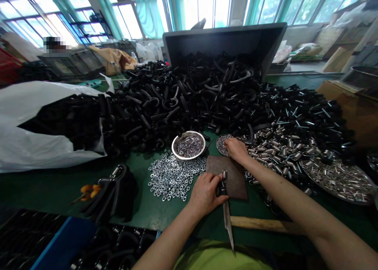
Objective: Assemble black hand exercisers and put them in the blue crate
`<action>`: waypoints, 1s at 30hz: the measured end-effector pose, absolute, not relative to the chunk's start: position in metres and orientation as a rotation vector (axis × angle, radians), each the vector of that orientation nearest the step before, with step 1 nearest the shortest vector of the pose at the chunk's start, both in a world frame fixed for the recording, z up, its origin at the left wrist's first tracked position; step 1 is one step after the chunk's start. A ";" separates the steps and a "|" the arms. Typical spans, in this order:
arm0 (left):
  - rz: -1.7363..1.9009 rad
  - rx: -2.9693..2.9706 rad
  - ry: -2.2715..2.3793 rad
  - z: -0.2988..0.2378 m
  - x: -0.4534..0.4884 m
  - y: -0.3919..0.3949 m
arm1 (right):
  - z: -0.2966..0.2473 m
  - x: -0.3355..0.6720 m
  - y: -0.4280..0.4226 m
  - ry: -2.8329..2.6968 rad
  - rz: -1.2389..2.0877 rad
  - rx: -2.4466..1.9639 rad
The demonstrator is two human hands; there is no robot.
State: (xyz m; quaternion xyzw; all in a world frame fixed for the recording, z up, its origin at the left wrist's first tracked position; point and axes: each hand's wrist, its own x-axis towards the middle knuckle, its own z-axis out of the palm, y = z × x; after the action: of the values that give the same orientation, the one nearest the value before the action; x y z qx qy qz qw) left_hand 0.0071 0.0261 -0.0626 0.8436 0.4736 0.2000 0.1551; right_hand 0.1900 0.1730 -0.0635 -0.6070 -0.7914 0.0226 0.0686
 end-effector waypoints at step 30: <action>0.886 0.160 0.841 -0.037 0.000 0.033 | -0.038 0.179 0.052 -1.614 1.129 -1.200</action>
State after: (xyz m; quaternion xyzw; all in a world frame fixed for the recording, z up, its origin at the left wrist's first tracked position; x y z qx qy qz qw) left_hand 0.0002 0.0331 -0.0367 0.0751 0.3946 0.4154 0.8161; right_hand 0.1785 0.0519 -0.0382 -0.4758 -0.6397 0.4473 0.4055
